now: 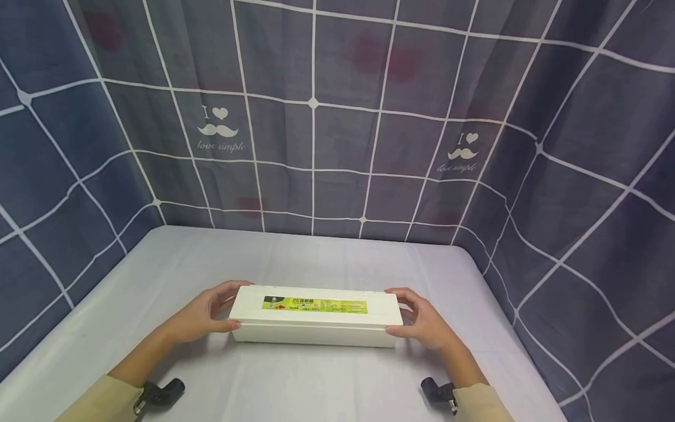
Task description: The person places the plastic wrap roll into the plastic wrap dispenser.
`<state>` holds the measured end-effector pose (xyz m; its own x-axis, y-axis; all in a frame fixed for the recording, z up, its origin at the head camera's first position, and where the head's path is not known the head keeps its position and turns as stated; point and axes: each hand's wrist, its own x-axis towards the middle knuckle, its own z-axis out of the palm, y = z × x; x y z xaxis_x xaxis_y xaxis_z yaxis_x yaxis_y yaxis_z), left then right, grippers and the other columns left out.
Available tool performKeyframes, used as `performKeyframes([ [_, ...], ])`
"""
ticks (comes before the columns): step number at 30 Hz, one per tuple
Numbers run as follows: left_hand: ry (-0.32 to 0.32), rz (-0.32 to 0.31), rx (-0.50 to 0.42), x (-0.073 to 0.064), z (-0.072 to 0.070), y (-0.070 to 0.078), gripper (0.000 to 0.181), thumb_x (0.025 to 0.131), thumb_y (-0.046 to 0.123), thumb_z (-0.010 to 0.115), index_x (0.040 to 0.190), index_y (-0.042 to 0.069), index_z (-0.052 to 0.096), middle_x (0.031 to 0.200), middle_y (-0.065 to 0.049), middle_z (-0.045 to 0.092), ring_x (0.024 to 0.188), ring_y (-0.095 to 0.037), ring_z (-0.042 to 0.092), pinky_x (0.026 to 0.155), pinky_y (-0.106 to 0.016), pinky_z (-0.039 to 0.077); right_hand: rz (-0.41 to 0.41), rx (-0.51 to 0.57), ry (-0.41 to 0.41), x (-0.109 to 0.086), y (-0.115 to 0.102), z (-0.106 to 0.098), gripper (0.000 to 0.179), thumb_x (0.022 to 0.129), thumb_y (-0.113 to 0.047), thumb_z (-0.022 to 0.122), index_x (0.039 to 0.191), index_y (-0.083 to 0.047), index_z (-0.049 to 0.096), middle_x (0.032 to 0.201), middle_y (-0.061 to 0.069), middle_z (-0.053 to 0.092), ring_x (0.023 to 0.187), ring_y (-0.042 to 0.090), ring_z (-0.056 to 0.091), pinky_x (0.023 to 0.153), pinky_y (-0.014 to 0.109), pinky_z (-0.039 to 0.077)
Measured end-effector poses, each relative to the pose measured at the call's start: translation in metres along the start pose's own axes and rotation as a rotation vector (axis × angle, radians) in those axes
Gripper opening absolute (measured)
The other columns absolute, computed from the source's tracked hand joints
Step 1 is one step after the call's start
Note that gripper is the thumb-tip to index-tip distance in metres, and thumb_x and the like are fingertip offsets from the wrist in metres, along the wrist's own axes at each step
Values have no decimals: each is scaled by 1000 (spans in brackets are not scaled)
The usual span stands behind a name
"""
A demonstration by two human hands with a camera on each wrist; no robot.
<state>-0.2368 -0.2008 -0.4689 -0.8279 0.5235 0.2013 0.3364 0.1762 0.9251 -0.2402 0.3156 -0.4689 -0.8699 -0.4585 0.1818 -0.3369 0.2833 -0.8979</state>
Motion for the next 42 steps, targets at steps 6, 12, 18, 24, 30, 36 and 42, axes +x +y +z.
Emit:
performKeyframes([
  [6,-5,-13,-16,1,1,1,75,81,11,87,146,9,49,148,-13,52,137,3,48,112,-10,37,-1,16,8,-1,2,0,75,79,-1,85,144,1,50,139,24,56,120,8,63,98,22,56],
  [12,-17,-17,5,2,-2,2,76,80,12,88,146,11,49,148,-11,52,136,3,49,111,-10,38,1,26,10,0,1,0,74,79,-2,86,144,0,50,140,23,55,119,8,63,98,21,56],
  [18,-31,-10,15,3,-3,3,77,80,12,88,147,10,49,149,-11,52,136,4,49,111,-10,38,6,46,4,-2,3,1,73,79,0,85,144,1,50,139,18,59,120,10,65,98,22,55],
  [24,-33,-15,14,3,-3,3,78,80,11,88,147,10,48,150,-12,50,136,5,48,111,-9,37,-7,59,-7,-1,3,1,72,80,0,84,144,1,50,139,20,58,119,13,66,97,24,57],
  [30,-32,-22,12,3,-4,4,78,80,12,88,147,10,49,150,-12,50,137,2,48,111,-10,38,-14,81,-15,-1,4,0,73,80,3,83,144,4,49,138,21,58,118,15,66,94,26,58],
  [36,-34,-12,8,4,-4,3,77,80,11,88,147,12,49,149,-11,51,137,3,48,112,-10,38,1,96,-14,-1,3,-1,74,79,3,83,145,3,49,140,19,57,120,14,65,95,25,58],
  [42,-36,-4,10,3,-4,2,77,80,11,88,147,11,49,149,-11,51,136,3,49,112,-10,38,10,92,-15,0,3,-1,74,79,3,83,145,3,50,140,20,57,119,12,64,96,24,57],
])
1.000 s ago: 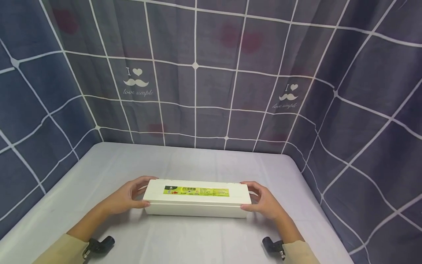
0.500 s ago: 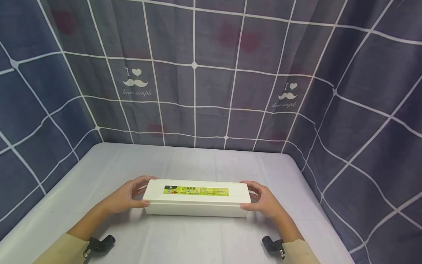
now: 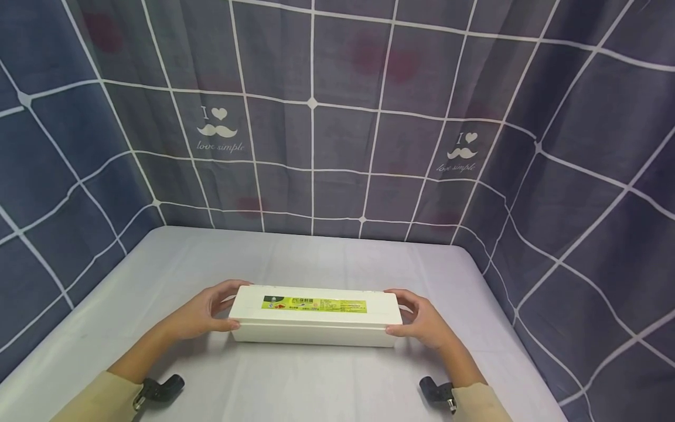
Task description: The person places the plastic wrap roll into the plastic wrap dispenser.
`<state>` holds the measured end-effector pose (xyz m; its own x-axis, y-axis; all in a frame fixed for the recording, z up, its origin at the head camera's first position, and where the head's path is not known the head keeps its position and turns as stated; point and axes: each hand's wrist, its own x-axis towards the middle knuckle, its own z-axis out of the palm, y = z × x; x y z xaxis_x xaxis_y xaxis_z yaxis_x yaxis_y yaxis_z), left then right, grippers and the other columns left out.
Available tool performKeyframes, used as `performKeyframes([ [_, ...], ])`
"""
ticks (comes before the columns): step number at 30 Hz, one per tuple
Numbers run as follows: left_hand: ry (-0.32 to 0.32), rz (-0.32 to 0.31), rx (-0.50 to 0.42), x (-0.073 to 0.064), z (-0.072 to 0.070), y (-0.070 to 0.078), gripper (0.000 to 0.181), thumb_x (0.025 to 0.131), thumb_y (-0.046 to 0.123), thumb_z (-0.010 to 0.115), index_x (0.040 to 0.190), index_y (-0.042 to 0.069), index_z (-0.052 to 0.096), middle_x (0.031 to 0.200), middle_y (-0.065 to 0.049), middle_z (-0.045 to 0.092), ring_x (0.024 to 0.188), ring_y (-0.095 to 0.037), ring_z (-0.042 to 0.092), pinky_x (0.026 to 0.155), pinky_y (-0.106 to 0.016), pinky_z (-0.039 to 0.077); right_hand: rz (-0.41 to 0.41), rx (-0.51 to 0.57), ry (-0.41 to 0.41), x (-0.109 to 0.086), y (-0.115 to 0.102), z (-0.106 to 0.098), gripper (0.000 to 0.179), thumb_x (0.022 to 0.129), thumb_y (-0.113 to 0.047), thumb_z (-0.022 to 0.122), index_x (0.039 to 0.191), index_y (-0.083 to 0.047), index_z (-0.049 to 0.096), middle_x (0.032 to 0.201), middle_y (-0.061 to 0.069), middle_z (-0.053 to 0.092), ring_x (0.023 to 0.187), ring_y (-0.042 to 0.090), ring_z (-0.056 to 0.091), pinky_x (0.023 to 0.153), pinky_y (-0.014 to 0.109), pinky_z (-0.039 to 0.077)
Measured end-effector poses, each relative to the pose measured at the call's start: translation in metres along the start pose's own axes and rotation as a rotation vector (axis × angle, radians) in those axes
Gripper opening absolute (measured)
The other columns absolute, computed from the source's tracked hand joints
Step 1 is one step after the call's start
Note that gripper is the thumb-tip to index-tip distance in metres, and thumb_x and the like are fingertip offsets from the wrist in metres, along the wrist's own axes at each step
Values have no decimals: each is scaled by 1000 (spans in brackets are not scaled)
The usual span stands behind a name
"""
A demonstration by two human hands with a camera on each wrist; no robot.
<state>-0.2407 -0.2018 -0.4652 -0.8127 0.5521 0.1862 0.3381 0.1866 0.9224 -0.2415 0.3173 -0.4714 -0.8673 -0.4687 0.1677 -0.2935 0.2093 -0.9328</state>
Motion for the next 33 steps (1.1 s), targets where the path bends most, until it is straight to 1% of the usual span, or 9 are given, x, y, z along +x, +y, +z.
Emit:
performKeyframes([
  [7,-9,-6,-19,0,-4,-2,77,80,9,87,147,11,48,149,-12,50,136,2,48,112,-10,37,-13,-2,-30,3,2,-1,75,80,2,83,146,3,47,142,20,55,120,13,64,95,26,58],
  [14,-13,7,-41,-1,-4,-6,78,81,7,86,148,5,46,150,-19,48,137,2,48,111,-10,38,-11,23,-44,2,4,-1,76,80,3,82,148,2,46,141,7,58,120,14,64,96,26,58],
  [17,-3,-1,-45,-1,-2,-6,78,81,7,86,148,6,46,151,-18,48,137,3,47,111,-9,37,-28,21,-41,1,6,-3,76,81,4,81,148,3,46,142,6,58,121,12,63,97,25,57],
  [19,7,-9,-47,-1,-2,-5,79,80,8,87,148,8,46,152,-17,48,136,5,47,111,-9,37,-39,18,-37,1,7,-3,77,80,4,81,148,3,46,142,7,58,123,11,62,98,24,56],
  [24,12,-2,-49,-3,-1,-4,80,80,7,86,149,5,45,154,-17,47,139,5,45,111,-9,36,-58,29,-32,0,6,-3,80,79,5,81,149,5,44,147,16,54,126,8,60,102,23,53],
  [27,7,5,-43,-4,-2,-4,83,80,7,86,150,3,43,155,-19,45,140,4,44,112,-10,37,-63,38,-33,0,4,-5,81,77,6,82,149,6,44,150,15,52,130,7,58,105,22,52],
  [30,4,13,-36,-5,-6,-3,84,81,8,86,151,1,41,157,-24,41,142,3,43,113,-12,37,-103,25,-43,2,0,-10,79,77,8,81,147,11,44,152,8,53,135,8,55,109,21,49],
  [33,-1,28,-23,-7,-13,-2,83,82,8,85,151,-1,40,157,-27,39,143,2,43,114,-14,38,-167,1,-59,5,-5,-17,75,78,11,79,143,17,43,151,5,54,139,11,52,112,23,47],
])
